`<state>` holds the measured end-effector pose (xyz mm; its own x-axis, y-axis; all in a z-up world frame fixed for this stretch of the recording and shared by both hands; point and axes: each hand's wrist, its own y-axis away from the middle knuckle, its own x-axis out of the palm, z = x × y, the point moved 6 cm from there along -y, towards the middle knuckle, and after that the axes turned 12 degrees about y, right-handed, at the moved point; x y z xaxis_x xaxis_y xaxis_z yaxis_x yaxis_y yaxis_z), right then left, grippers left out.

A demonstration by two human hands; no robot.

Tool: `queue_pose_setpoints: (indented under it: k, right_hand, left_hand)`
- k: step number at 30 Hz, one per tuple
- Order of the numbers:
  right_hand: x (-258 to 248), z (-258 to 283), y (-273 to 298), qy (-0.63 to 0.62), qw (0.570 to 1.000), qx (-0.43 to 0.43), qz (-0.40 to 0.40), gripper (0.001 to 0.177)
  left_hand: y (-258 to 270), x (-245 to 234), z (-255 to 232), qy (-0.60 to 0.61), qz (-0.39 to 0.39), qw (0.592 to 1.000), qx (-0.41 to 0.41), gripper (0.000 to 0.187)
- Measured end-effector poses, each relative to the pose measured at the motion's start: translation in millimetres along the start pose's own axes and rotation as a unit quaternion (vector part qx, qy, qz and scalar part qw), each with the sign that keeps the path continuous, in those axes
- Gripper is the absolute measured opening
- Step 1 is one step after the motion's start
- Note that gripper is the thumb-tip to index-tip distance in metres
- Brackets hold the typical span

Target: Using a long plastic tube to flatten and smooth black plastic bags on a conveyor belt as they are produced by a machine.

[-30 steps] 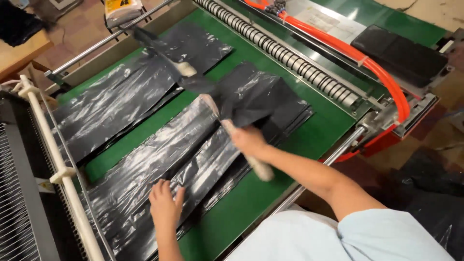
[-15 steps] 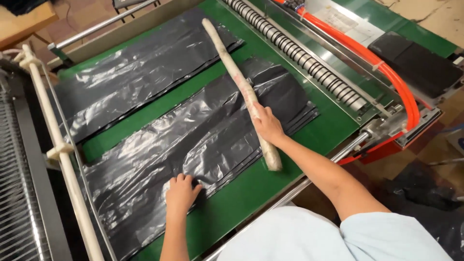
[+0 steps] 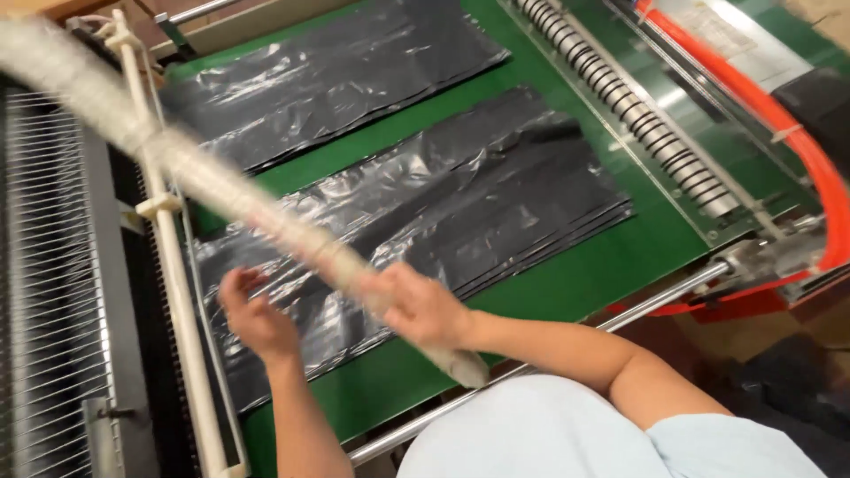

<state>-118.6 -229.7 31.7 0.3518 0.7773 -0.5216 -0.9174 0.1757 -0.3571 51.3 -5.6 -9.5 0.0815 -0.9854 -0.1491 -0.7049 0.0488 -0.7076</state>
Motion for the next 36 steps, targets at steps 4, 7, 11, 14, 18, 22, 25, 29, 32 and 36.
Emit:
queue_pose_setpoints:
  k: [4, 7, 11, 14, 18, 22, 25, 29, 32, 36]
  right_hand:
    - [60.3, 31.0, 19.1, -0.042, 0.985, -0.145, 0.083, 0.052]
    - [82.7, 41.4, 25.1, -0.033, 0.974, -0.206, 0.092, 0.058]
    - [68.5, 22.7, 5.9, 0.039, 0.986, -0.147, 0.075, 0.059]
    - [45.6, -41.8, -13.1, 0.096, 0.994, -0.01, 0.047, 0.043]
    - [-21.3, -147.1, -16.9, 0.311, 0.947, 0.068, -0.044, 0.033]
    - [-95.1, -217.5, -11.4, 0.57, 0.81, 0.003, -0.137, 0.033]
    - [-141.2, -253.8, 3.3, 0.486, 0.849, 0.164, -0.128, 0.054]
    - [-154.9, -257.4, 12.3, 0.462, 0.856, 0.204, -0.113, 0.05]
    - [-157.0, -258.9, 14.9, 0.445, 0.862, 0.216, -0.113, 0.05]
    - [-134.1, -292.3, 11.3, 0.5, 0.829, 0.249, -0.022, 0.049]
  left_hand:
    - [-8.5, -55.4, -37.2, -0.036, -0.162, 0.986, 0.021, 0.056]
    - [-11.9, -73.3, -38.3, -0.026, -0.228, 0.973, 0.035, 0.069]
    - [-5.7, -50.5, -5.4, -0.044, -0.142, 0.989, 0.006, 0.068]
    - [0.4, -2.1, 8.8, -0.07, -0.007, 0.998, 0.005, 0.048]
    - [50.5, 74.4, 44.0, -0.199, 0.259, 0.943, -0.07, 0.043]
    - [72.5, 113.6, 0.6, -0.293, 0.407, 0.859, -0.1, 0.059]
    - [92.1, 123.8, 0.2, -0.318, 0.519, 0.77, -0.191, 0.065]
    - [109.5, 129.5, 19.0, -0.354, 0.558, 0.727, -0.188, 0.061]
    - [128.0, 139.1, 45.3, -0.354, 0.568, 0.721, -0.177, 0.053]
    - [128.8, 134.7, 45.4, -0.327, 0.564, 0.739, -0.173, 0.045]
